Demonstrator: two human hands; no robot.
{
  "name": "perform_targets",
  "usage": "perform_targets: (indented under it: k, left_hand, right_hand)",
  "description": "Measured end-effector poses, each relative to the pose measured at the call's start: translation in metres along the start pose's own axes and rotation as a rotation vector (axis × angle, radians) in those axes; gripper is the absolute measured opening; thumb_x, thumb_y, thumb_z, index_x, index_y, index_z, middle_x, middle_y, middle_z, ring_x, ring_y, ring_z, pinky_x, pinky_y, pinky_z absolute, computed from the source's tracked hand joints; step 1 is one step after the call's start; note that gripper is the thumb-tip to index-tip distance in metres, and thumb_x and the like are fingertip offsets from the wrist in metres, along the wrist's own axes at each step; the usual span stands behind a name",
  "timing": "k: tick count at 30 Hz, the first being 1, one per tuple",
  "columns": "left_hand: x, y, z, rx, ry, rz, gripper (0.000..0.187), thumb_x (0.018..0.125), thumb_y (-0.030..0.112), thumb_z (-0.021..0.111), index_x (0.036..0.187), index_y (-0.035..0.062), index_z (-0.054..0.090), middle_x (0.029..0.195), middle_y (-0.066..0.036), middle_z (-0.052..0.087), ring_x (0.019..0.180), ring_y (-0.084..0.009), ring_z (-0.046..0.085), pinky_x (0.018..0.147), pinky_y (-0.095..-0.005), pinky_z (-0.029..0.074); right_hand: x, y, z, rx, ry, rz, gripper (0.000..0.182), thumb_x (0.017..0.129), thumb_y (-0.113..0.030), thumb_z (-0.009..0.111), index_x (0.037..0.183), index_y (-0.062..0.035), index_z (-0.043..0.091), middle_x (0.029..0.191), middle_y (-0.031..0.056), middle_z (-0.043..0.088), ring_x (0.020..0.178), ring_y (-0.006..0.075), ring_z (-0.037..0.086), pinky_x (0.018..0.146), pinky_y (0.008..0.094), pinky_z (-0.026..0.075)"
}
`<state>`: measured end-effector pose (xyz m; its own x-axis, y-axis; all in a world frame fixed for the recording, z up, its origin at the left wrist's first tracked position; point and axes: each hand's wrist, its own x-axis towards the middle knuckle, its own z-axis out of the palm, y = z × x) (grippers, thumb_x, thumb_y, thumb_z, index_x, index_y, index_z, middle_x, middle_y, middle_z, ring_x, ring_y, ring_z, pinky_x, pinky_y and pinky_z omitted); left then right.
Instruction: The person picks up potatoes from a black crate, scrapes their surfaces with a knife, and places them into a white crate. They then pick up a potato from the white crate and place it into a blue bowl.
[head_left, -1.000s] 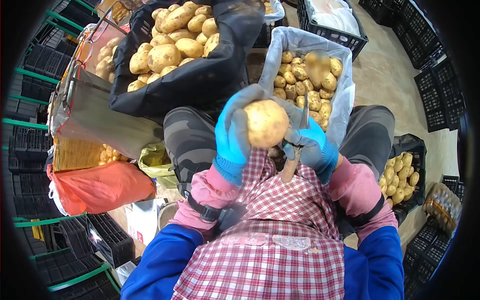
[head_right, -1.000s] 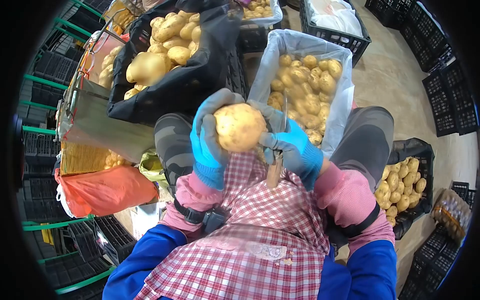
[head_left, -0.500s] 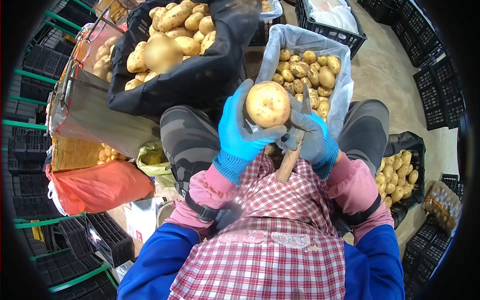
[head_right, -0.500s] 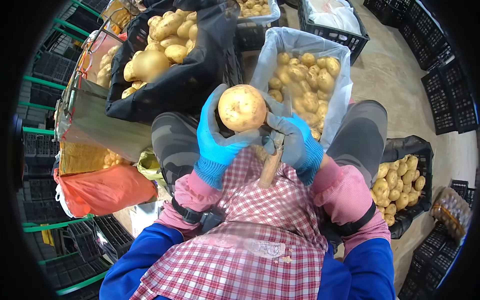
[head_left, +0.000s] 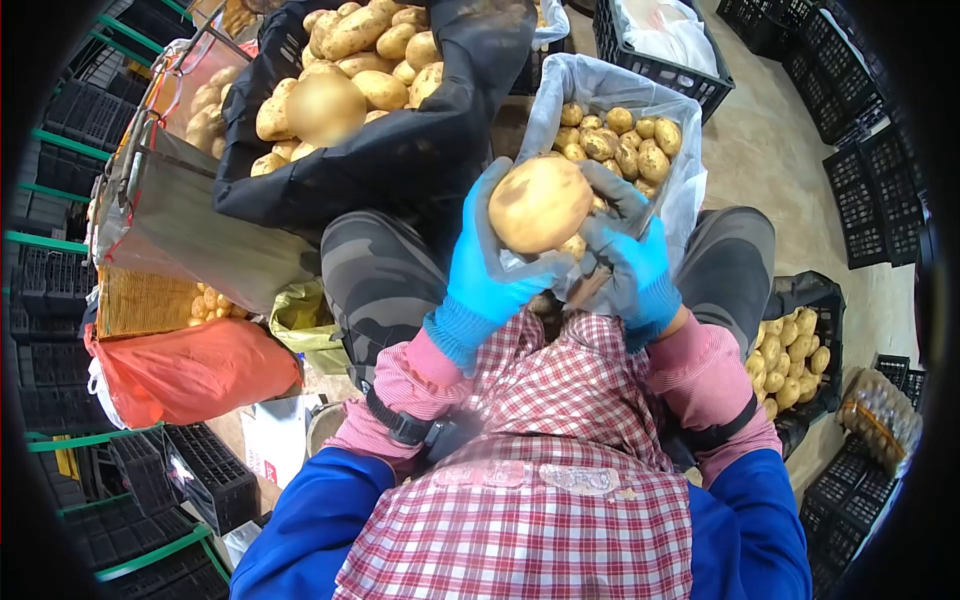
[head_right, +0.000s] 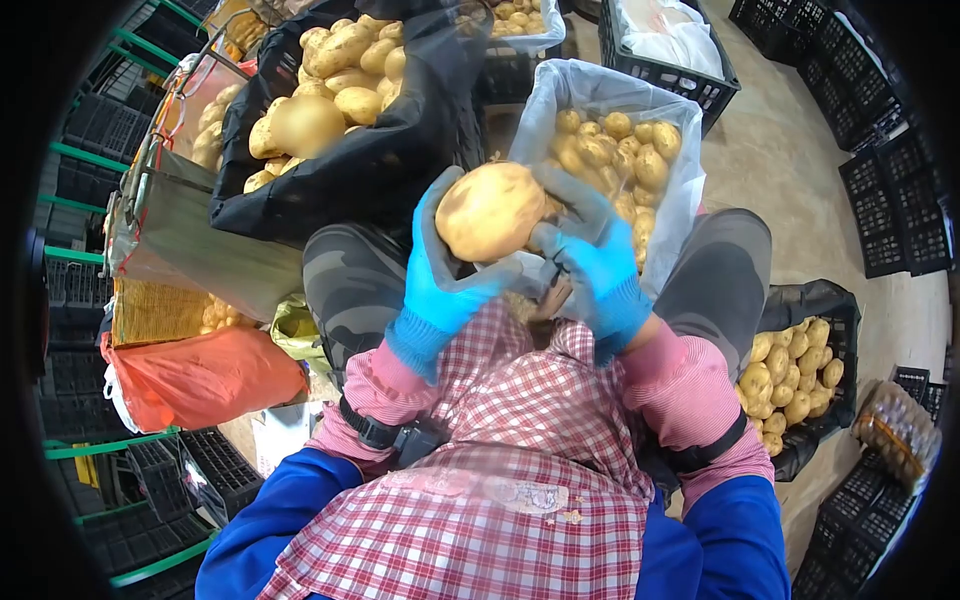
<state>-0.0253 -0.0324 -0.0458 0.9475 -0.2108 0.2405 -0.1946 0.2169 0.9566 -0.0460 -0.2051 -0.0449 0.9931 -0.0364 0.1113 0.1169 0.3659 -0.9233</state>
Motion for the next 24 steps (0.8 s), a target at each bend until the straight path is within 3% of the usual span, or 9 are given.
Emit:
perform_targets:
  k: [2,6,10,12,14,17,19,22,24]
  left_hand:
    - [0.001,0.005,-0.004,-0.110,-0.061,-0.128,0.099,0.068,0.013,0.092,0.147,0.0027,0.033,0.143,-0.016,0.047,0.130,-0.0238,0.051,0.107,-0.0375,0.048]
    - [0.003,0.008,-0.013,-0.125,-0.112,-0.217,0.095,0.068,0.010,0.091,0.145,0.0030,0.036,0.140,-0.015,0.050,0.128,-0.0243,0.053,0.105,-0.0379,0.049]
    - [-0.001,0.001,-0.009,0.019,-0.138,-0.112,0.097,0.064,0.011,0.094,0.143,0.0034,0.038,0.136,-0.014,0.052,0.125,-0.0234,0.055,0.103,-0.0381,0.050]
    - [-0.007,-0.006,-0.011,0.045,-0.121,-0.122,0.098,0.064,0.014,0.094,0.144,0.0035,0.037,0.137,-0.012,0.052,0.124,-0.0213,0.053,0.104,-0.0368,0.048]
    - [-0.010,-0.009,-0.016,0.043,-0.174,-0.106,0.093,0.069,0.012,0.090,0.145,0.0036,0.037,0.136,-0.013,0.052,0.125,-0.0205,0.053,0.103,-0.0357,0.047]
    - [-0.010,0.027,-0.013,-0.337,-0.088,-0.322,0.086,0.070,0.007,0.085,0.143,0.0043,0.041,0.135,-0.013,0.053,0.126,-0.0213,0.054,0.104,-0.0355,0.046]
    - [0.023,0.061,-0.038,-0.221,0.027,0.053,0.078,0.076,0.015,0.081,0.142,0.0030,0.042,0.131,-0.012,0.057,0.118,-0.0232,0.060,0.090,-0.0361,0.057]
    - [0.076,0.120,-0.082,-0.066,0.264,-0.105,0.066,0.084,0.022,0.078,0.137,0.0020,0.044,0.113,-0.012,0.066,0.084,-0.0220,0.070,0.061,-0.0278,0.054]
    - [0.118,0.129,-0.113,0.218,0.323,-0.051,0.063,0.086,0.027,0.076,0.135,0.0013,0.046,0.108,-0.011,0.067,0.081,-0.0197,0.069,0.056,-0.0256,0.052]
  right_hand:
    - [-0.001,-0.008,0.001,-0.092,0.016,-0.076,0.048,0.089,-0.006,0.067,0.136,0.0000,0.056,0.122,0.0119,0.063,0.092,0.0105,0.062,0.070,0.0224,0.052]
    - [-0.008,-0.025,0.000,-0.094,0.008,0.089,0.057,0.083,-0.003,0.074,0.137,0.0028,0.055,0.132,0.0147,0.058,0.118,0.0181,0.057,0.091,0.0283,0.052]
    - [-0.001,0.006,-0.008,-0.126,-0.098,-0.156,0.065,0.083,-0.005,0.076,0.141,0.0048,0.048,0.133,0.0152,0.058,0.123,0.0219,0.056,0.103,0.0346,0.046]
    - [-0.004,0.008,-0.005,-0.155,-0.059,-0.109,0.065,0.086,-0.014,0.076,0.141,0.0060,0.047,0.131,0.0145,0.059,0.123,0.0219,0.056,0.104,0.0352,0.046]
    - [-0.007,0.000,-0.002,-0.125,0.010,-0.069,0.052,0.092,-0.018,0.072,0.134,0.0061,0.054,0.123,0.0133,0.064,0.115,0.0205,0.060,0.101,0.0344,0.047]
    - [-0.007,-0.015,-0.008,-0.096,0.200,0.079,0.033,0.097,-0.023,0.066,0.119,0.0022,0.063,0.097,0.0062,0.068,0.079,0.0104,0.062,0.070,0.0243,0.051]
    - [-0.003,-0.040,-0.011,-0.101,0.271,0.137,0.030,0.098,-0.027,0.065,0.114,-0.0013,0.065,0.084,0.0021,0.065,0.058,0.0042,0.052,0.047,0.0188,0.040]
    - [0.001,-0.055,-0.038,-0.161,0.267,0.123,0.034,0.101,-0.031,0.060,0.118,-0.0006,0.062,0.087,0.0021,0.064,0.062,0.0039,0.054,0.048,0.0167,0.042]
    - [0.009,-0.065,-0.054,-0.182,0.269,0.103,0.032,0.101,-0.029,0.059,0.118,-0.0014,0.063,0.086,0.0008,0.064,0.061,0.0033,0.053,0.048,0.0164,0.041]
